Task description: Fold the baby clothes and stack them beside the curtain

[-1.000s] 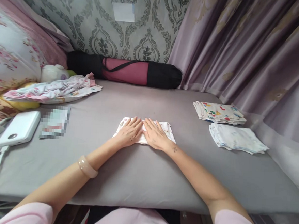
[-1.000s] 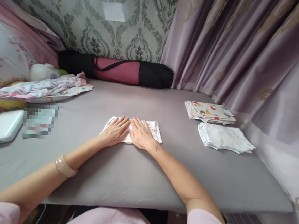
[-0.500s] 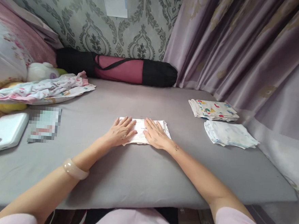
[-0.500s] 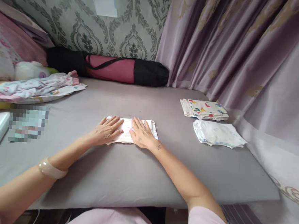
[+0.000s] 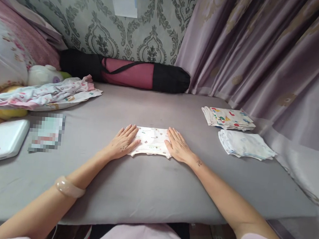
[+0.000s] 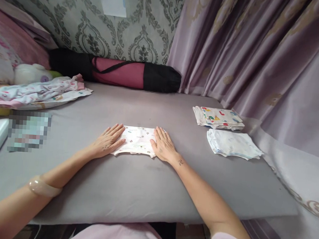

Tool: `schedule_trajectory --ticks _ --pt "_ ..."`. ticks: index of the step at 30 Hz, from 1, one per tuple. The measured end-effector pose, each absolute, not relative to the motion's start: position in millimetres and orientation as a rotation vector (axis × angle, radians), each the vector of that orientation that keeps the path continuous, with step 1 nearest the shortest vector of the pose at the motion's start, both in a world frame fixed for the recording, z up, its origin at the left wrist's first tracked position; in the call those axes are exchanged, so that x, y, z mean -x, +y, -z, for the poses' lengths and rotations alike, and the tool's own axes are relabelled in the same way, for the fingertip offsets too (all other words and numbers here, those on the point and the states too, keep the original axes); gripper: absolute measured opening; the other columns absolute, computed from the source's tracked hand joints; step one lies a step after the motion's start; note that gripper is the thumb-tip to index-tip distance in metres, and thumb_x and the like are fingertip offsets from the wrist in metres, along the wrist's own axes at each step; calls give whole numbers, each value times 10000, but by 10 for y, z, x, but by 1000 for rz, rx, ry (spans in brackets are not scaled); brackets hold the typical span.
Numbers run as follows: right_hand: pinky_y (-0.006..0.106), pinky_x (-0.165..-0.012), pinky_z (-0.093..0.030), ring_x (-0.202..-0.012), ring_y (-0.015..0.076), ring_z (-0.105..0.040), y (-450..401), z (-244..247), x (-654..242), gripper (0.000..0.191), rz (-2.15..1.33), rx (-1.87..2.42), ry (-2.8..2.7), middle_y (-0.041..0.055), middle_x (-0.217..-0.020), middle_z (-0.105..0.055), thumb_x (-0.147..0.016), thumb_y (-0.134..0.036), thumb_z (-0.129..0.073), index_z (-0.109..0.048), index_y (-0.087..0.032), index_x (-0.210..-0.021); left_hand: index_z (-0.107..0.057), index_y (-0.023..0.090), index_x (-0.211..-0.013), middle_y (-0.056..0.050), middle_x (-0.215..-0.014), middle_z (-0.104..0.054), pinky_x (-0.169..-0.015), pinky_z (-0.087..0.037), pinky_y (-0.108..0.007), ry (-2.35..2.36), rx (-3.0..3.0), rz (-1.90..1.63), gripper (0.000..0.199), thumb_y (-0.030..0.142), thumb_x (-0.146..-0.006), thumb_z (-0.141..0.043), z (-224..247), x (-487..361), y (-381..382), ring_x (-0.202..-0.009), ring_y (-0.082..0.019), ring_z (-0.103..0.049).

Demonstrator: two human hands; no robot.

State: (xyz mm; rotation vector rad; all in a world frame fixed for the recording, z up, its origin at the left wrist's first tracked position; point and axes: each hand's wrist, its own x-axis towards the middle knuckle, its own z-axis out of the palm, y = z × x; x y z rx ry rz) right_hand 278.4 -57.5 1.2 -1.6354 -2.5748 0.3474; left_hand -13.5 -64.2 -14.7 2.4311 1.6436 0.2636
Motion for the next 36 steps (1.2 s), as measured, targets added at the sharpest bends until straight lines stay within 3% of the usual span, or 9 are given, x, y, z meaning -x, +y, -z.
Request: schedule_trajectory --ticks 7,13,19,22,26,30,34,36 --pt "444 -1222 -73 -1499 215 -69 -573 -205 -2682 657 -202 1499 -2592 133 -1617 -135 -1013 -440 -138 -217 -56 -1541 -401 183 -1471 -109 -1564 -335 -1180 -233 -508 1697 -2266 -446 587 483 -1000 -217 128 219 -732 -1472 -264 -235" --pt "423 -1222 -119 -1494 226 -108 -527 -35 -2733 689 -374 1519 -2647 144 -1608 -177 -1006 -460 -141 -238 -21 -1527 -402 183 -1463 -113 -1568 -330 -1189 -205 -514 1672 -2279 -453 571 475 -997 -251 154 295 -795 -1474 -264 -231" --pt "456 -1215 -145 -1490 231 -136 -491 -277 -2589 659 -419 1573 -2675 136 -1600 -208 -1005 -463 -174 -258 -81 -1535 -450 175 -1420 -130 -1530 -398 -1167 -285 -496 1649 -2285 -541 557 477 -995 -252 155 327 -778 -1439 -269 -316" --pt "451 -1221 -92 -1496 212 -103 -520 -308 -2368 613 -283 1392 -2685 106 -1612 -189 -1018 -427 -175 -266 -114 -1537 -467 155 -1398 -137 -1510 -425 -1169 -307 -456 1636 -2301 -626 556 471 -995 -251 163 353 -791 -1424 -258 -346" --pt "452 -1216 -118 -1496 196 -109 -542 -159 -2227 574 -339 1218 -2784 69 -1617 -190 -1024 -405 -189 -240 -181 -1550 -485 167 -1370 -138 -1463 -482 -1154 -339 -448 1639 -2300 -716 516 453 -986 -291 164 402 -818 -1388 -259 -401" --pt "455 -1209 -140 -1496 210 -109 -500 -223 -2233 584 -461 1263 -2832 71 -1620 -179 -1021 -418 -195 -240 -175 -1549 -518 175 -1303 -146 -1375 -551 -1064 -436 -400 1578 -2269 -818 448 419 -975 -332 125 439 -816 -1276 -251 -513" --pt "492 -1200 -143 -1465 251 -241 -458 -427 -2048 530 -406 1300 -2861 99 -1553 -362 -1011 -358 -238 -429 -156 -1463 -550 176 -1223 -135 -1202 -642 -915 -504 -361 1592 -2199 -870 380 369 -968 -344 70 443 -821 -1048 -226 -622" --pt "482 -1207 -110 -1463 254 -244 -461 -403 -1885 540 -299 1280 -2818 122 -1538 -383 -1015 -354 -223 -449 -114 -1443 -577 181 -1171 -120 -1124 -670 -862 -513 -346 1637 -2159 -885 361 368 -965 -346 43 441 -832 -960 -215 -638"
